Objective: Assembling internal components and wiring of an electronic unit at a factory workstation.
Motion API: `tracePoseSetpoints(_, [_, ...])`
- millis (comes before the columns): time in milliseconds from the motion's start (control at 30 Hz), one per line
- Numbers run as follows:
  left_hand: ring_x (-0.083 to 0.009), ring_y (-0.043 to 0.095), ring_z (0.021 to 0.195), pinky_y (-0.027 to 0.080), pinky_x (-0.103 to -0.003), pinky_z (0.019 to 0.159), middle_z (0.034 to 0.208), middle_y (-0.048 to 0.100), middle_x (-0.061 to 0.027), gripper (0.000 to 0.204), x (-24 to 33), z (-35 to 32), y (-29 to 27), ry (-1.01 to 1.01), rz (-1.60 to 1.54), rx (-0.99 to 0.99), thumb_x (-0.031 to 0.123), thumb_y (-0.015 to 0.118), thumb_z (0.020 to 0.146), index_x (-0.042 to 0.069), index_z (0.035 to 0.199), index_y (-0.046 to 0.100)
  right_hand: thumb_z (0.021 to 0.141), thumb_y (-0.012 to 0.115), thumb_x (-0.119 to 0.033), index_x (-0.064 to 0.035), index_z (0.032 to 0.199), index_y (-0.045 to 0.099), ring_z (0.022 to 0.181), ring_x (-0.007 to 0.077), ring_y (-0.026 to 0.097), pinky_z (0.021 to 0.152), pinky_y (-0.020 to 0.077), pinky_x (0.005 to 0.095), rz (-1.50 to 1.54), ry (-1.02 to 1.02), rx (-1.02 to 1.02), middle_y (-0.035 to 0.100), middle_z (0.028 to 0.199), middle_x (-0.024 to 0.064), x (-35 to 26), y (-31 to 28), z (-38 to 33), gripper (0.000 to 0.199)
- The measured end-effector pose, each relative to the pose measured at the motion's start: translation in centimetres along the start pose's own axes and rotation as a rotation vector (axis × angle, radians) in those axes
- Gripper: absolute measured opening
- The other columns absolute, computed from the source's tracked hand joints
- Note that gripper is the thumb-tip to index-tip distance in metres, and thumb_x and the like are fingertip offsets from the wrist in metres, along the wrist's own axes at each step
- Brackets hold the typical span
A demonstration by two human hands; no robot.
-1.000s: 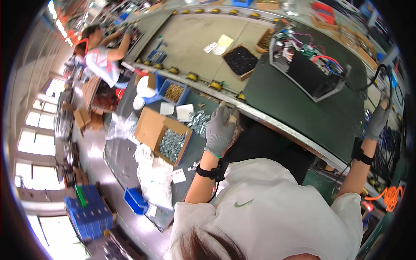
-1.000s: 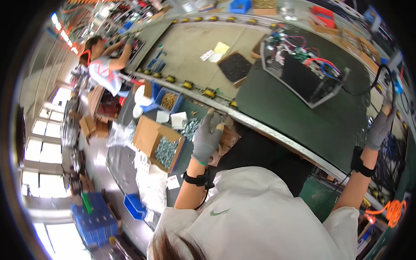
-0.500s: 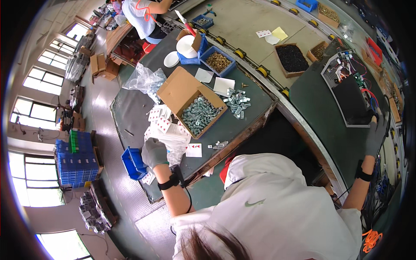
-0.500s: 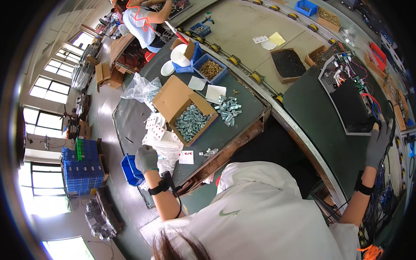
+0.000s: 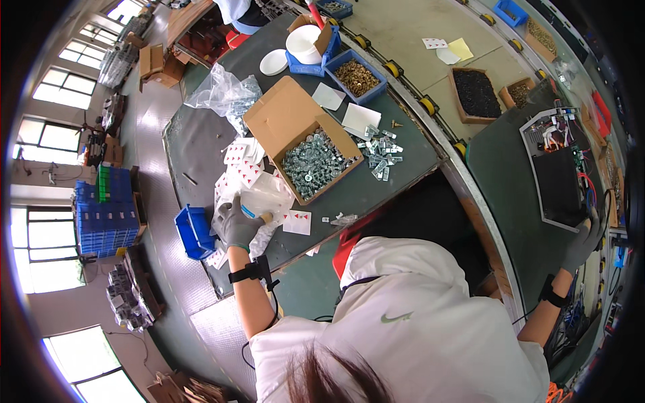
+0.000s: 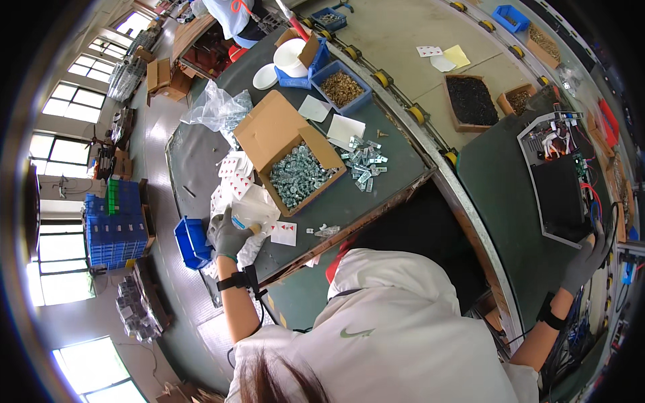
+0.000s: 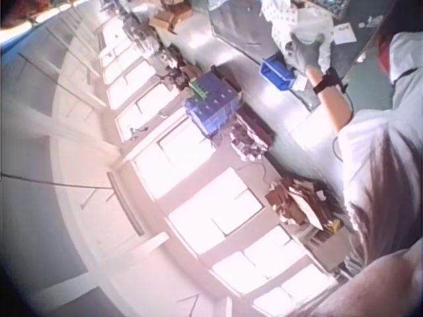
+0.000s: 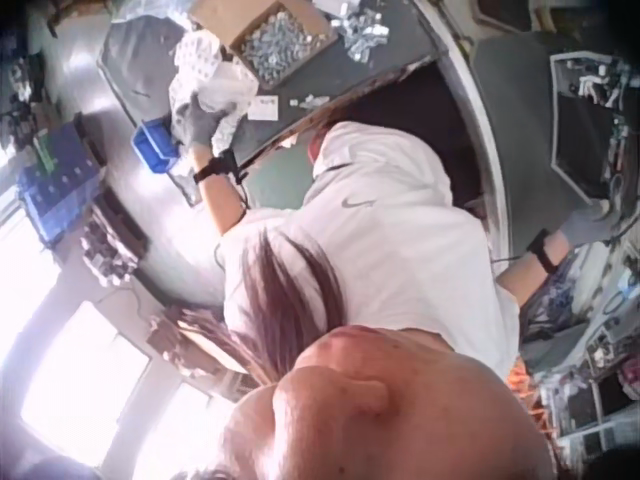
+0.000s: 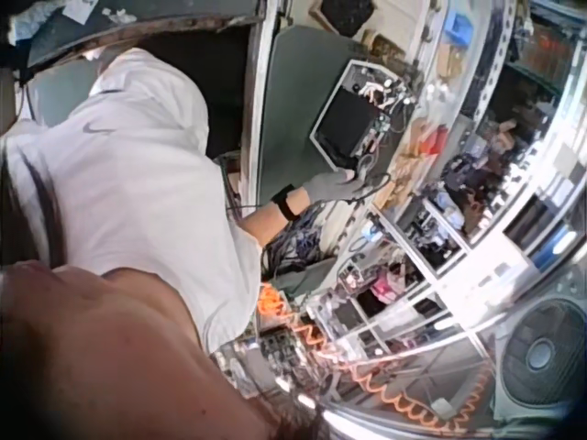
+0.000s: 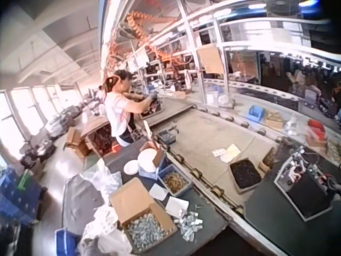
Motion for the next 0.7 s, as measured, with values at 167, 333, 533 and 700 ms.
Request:
tracePoseSetpoints(167, [-0.0336,0.053,0.119,0.047,-0.042,0.098,0.124,0.058,-0.0101,0.051,2.0,-1.6,-1.0,0.152,-0.131,0.221,0.029,0.082,0.065,0.019,0.113,0.069,0.099,0.040,-0.025,-0.0081,0.134,0.060,0.132,0.0421,0.046,0.110,0.0354,0.0475,-0.027,0.000,0.052,0.049,0.142,0.0242,-0.3,-0.2,-0.1,0.043])
tracePoseSetpoints(333, [-0.0327,0.054,0.111,0.042,-0.045,0.099,0.117,0.063,-0.0066,0.032,1.2,-1.4,-1.6,0.373,-0.227,0.270,0.021,0.067,0.072,0.016,0.104,0.070,0.099,0.042,-0.024,-0.0073,0.134,0.059,0.132,0.0421,0.045,0.109,0.0358,0.0478,-0.029,0.003,0.016,0.049,0.141,0.0243,0.4,-0.1,-0.1,0.043])
tracePoseSetpoints(533, [-0.0318,0.057,0.112,0.041,-0.043,0.102,0.114,0.069,-0.0075,0.035,-0.1,1.7,-2.0,0.516,-0.224,0.147,0.012,0.055,0.081,0.016,0.112,0.070,0.095,0.042,-0.021,-0.0079,0.135,0.058,0.130,0.0416,0.047,0.108,0.0363,0.0477,-0.066,0.007,0.052,0.051,0.138,0.0231,1.1,0.2,-0.7,0.046])
tracePoseSetpoints(700, [-0.0326,0.067,0.092,0.052,-0.043,0.081,0.100,0.070,-0.0125,0.058,-0.3,2.7,-2.3,0.444,-0.250,0.131,0.003,0.055,0.083,0.027,0.135,0.062,0.096,0.042,-0.023,-0.0068,0.137,0.056,0.130,0.0411,0.047,0.109,0.0354,0.0476,0.026,0.056,0.029,0.051,0.138,0.0228,1.8,0.6,-1.0,0.046])
Point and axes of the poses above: each hand's wrist, its own z-axis towards the middle knuckle, its own y-axis out of the palm, x = y × z, the point moved 4 cm from there along z, towards the middle knuckle
